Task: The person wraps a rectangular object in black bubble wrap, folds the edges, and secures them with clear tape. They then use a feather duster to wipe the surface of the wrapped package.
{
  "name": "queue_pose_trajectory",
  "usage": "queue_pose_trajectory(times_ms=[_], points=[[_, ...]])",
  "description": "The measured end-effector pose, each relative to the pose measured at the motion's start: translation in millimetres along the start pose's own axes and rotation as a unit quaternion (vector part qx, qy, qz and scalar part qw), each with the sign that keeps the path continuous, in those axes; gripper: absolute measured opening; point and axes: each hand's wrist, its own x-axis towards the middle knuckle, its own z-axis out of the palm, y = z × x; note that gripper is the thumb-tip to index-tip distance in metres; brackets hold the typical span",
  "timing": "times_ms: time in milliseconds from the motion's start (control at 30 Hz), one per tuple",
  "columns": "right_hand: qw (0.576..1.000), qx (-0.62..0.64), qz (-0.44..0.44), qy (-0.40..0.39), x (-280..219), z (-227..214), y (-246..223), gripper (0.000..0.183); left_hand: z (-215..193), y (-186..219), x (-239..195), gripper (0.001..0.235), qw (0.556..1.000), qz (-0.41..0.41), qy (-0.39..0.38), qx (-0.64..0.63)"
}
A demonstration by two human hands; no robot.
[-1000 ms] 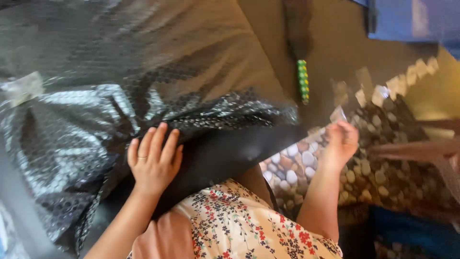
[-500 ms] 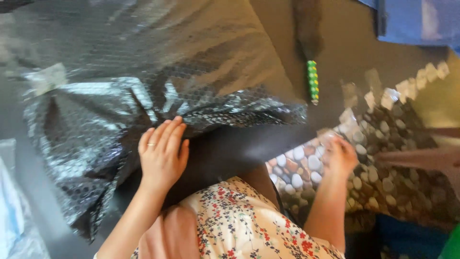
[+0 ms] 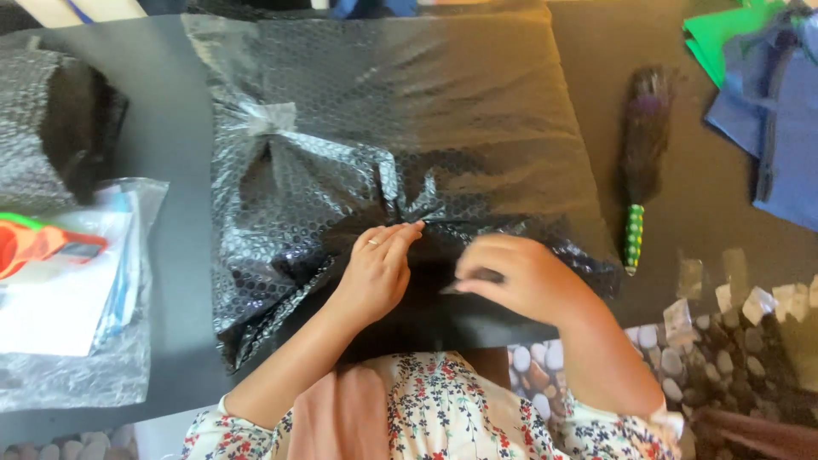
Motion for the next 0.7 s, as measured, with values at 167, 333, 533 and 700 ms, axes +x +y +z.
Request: queue_pose_trajectory(times_ms=[167, 333, 533, 700], points=[[0.983, -0.062, 0.023, -0.173, 63.9, 31.2, 34.2, 0.013, -7.2, -5.7, -1.0, 0.04, 0.996, -0.025, -0.015, -0.079], [0.959, -0.156, 0.031, -0.233, 77.7, 44.8, 50.2, 0.02, -9.1, -3.6, -0.3, 0.039, 0.994, -0.05, -0.036, -0.086], [0.966, -0.169, -0.027, -0.192, 60.6, 63.5, 76.0, 0.027, 9.9, -8.1, -7.0, 0.038, 0.995, -0.073, -0.023, -0.063], [0.947, -0.301, -0.109, 0.015, 42.6, 74.1, 70.4, 0.064, 12.5, -1.4, 2.0, 0.033, 0.994, -0.105, 0.036, 0.019]])
